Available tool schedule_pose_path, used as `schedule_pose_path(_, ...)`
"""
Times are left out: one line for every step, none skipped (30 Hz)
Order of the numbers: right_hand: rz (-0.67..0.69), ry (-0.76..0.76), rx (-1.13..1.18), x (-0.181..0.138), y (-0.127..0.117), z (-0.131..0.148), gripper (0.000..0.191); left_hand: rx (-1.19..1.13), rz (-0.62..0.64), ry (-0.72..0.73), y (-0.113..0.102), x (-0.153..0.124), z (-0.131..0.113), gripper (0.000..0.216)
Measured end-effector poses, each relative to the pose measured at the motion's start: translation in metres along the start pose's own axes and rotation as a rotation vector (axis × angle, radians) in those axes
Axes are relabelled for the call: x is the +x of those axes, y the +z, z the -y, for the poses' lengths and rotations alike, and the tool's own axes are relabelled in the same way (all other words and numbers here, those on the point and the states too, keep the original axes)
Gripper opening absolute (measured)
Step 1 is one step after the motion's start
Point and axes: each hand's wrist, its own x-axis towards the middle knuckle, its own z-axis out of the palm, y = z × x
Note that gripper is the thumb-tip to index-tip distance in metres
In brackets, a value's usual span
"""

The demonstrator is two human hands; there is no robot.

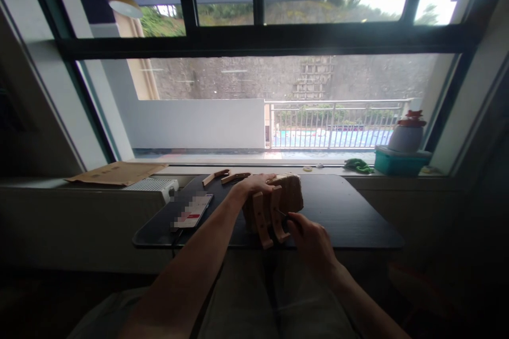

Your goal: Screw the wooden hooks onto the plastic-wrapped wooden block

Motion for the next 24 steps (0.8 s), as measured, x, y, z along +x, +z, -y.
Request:
schedule_pose_path(-0.001,0.049,0.044,0.0,0.001,-0.001,0.03,0.019,0.008,0.005,0.0,-0.001,0.0,0.045)
schedule_pose_path(0.007,0.084,0.075,0.0,0.002,-0.001,0.031,0.041,0.018,0.008,0.0,-0.001,0.0,0.045)
schedule_pose_path(0.023,0.107,0.093,0.0,0.001,-0.002,0.031,0.067,0.031,0.008,0.0,-0.002,0.0,0.046)
schedule_pose_path(0.046,0.113,0.094,0.0,0.0,-0.003,0.031,0.097,0.047,0.003,-0.001,-0.002,0.0,0.047)
schedule_pose_path(0.067,0.103,0.08,-0.001,-0.002,-0.004,0.03,0.131,0.067,-0.005,-0.001,-0.002,-0.001,0.049)
schedule_pose_path(0.077,0.081,0.052,-0.002,-0.004,-0.006,0.03,0.168,0.092,-0.018,-0.002,-0.002,-0.001,0.052)
schedule_pose_path(0.076,0.048,0.016,-0.003,-0.005,-0.008,0.03,0.207,0.123,-0.033,-0.003,-0.001,-0.002,0.057)
schedule_pose_path(0.063,0.008,-0.02,-0.006,-0.006,-0.011,0.03,0.247,0.156,-0.05,-0.004,0.0,-0.002,0.061)
schedule_pose_path(0.046,-0.033,-0.051,-0.01,-0.007,-0.014,0.03,0.286,0.191,-0.066,-0.004,0.001,-0.003,0.065)
schedule_pose_path(0.035,-0.069,-0.074,-0.014,-0.006,-0.016,0.03,0.323,0.225,-0.081,-0.005,0.003,-0.003,0.069)
schedule_pose_path(0.027,-0.094,-0.092,-0.019,-0.005,-0.018,0.029,0.358,0.256,-0.095,-0.005,0.005,-0.004,0.073)
schedule_pose_path(0.022,-0.111,-0.104,-0.023,-0.003,-0.019,0.029,0.39,0.285,-0.108,-0.005,0.007,-0.004,0.076)
schedule_pose_path(0.016,-0.122,-0.109,-0.027,0.0,-0.02,0.029,0.42,0.311,-0.121,-0.005,0.009,-0.005,0.078)
schedule_pose_path(0.004,-0.128,-0.111,-0.031,0.002,-0.02,0.03,0.445,0.335,-0.134,-0.005,0.011,-0.006,0.08)
schedule_pose_path(-0.011,-0.131,-0.108,-0.033,0.005,-0.02,0.03,0.467,0.356,-0.145,-0.005,0.012,-0.006,0.081)
schedule_pose_path(-0.026,-0.132,-0.103,-0.035,0.007,-0.02,0.029,0.487,0.373,-0.155,-0.004,0.014,-0.007,0.081)
schedule_pose_path(-0.035,-0.132,-0.098,-0.037,0.009,-0.021,0.029,0.504,0.385,-0.163,-0.004,0.015,-0.007,0.082)
schedule_pose_path(-0.04,-0.131,-0.094,-0.038,0.01,-0.021,0.029,0.519,0.393,-0.169,-0.003,0.015,-0.008,0.082)
schedule_pose_path(-0.041,-0.13,-0.092,-0.038,0.011,-0.021,0.029,0.533,0.397,-0.174,-0.003,0.015,-0.008,0.082)
schedule_pose_path(-0.038,-0.128,-0.091,-0.039,0.012,-0.022,0.029,0.544,0.398,-0.178,-0.002,0.015,-0.009,0.082)
schedule_pose_path(-0.032,-0.126,-0.091,-0.039,0.012,-0.023,0.029,0.553,0.398,-0.18,-0.002,0.015,-0.009,0.082)
schedule_pose_path(-0.027,-0.124,-0.089,-0.04,0.013,-0.024,0.029,0.558,0.397,-0.181,-0.002,0.014,-0.009,0.082)
schedule_pose_path(-0.024,-0.122,-0.084,-0.04,0.013,-0.024,0.029,0.561,0.397,-0.181,-0.002,0.013,-0.01,0.082)
schedule_pose_path(-0.023,-0.118,-0.079,-0.04,0.013,-0.025,0.029,0.561,0.398,-0.181,-0.002,0.013,-0.01,0.083)
